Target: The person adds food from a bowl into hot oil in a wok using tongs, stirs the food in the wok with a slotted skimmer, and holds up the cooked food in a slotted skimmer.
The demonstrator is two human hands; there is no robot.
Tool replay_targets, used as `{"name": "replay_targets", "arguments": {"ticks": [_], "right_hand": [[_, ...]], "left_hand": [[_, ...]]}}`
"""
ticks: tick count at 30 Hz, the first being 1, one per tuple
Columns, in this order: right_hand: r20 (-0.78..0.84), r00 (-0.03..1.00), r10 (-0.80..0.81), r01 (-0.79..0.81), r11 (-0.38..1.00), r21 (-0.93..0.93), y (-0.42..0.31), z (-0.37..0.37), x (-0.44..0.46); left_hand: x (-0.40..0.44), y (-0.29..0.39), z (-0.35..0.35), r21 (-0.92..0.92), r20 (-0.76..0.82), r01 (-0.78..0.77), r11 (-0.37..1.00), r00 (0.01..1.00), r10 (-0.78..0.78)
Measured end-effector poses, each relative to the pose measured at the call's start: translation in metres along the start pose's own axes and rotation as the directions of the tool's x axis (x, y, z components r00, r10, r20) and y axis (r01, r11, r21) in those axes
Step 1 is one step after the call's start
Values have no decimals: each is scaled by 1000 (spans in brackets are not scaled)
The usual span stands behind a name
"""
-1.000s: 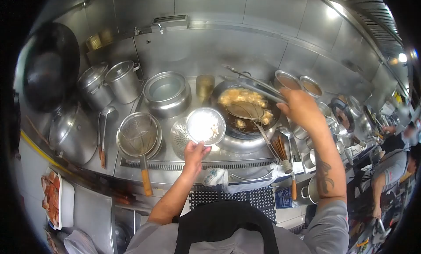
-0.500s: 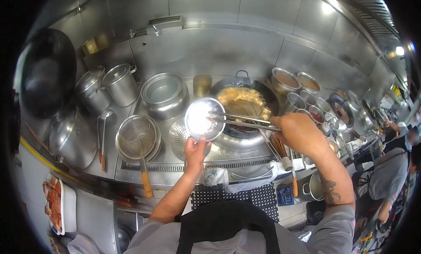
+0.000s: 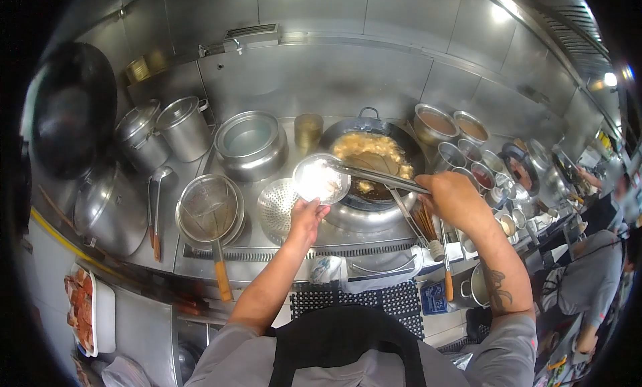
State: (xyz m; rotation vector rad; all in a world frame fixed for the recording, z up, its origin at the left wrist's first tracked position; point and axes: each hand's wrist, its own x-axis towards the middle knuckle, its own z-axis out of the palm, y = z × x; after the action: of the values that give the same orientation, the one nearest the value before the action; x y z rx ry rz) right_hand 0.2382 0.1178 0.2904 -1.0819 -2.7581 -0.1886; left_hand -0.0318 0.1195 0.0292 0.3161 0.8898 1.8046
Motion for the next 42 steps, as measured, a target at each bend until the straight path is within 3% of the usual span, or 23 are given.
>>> {"name": "replay_targets", "arguments": {"ticks": [6,9,15,18,21,25,27,29,33,42], "right_hand": [[-74,991,113,-109,992,66,25,10,16],[-95,980,176,-176,984,6,56,32,39],[97,946,311,-303,949,-87,99,131,115],[6,927,374,-375,927,12,99,153,133],[-39,927,372,-371,928,47,98,131,132],[-191,955,226,-216,974,72,63,42,98],[-202,971,128,-122,992,44,34,0,72],[-96,993,65,-63,998,21,9,-31,50],[-5,996,-90,90,996,-14,-17,-40,24],[-20,989,-148,147,988,-36,-28,-30,16]], "left_hand": [[14,-8,-6,27,-15,17,999,1000,-17],[5,-9,-10,32,-54,29,999,998,-27],[-22,-10,-19,27,-50,38,999,998,-36],[-26,-7,-30,3,-76,7,1000,997,-7],[-28,7,-44,32,-115,-33,999,993,36],[-32,28,-50,78,-133,-115,990,983,125],[-34,34,-50,98,-117,-155,983,979,166],[-36,37,-45,88,-95,-187,978,976,195],[-39,38,-34,130,-48,-243,961,967,251],[-41,30,-25,225,148,-393,891,918,368]]}}
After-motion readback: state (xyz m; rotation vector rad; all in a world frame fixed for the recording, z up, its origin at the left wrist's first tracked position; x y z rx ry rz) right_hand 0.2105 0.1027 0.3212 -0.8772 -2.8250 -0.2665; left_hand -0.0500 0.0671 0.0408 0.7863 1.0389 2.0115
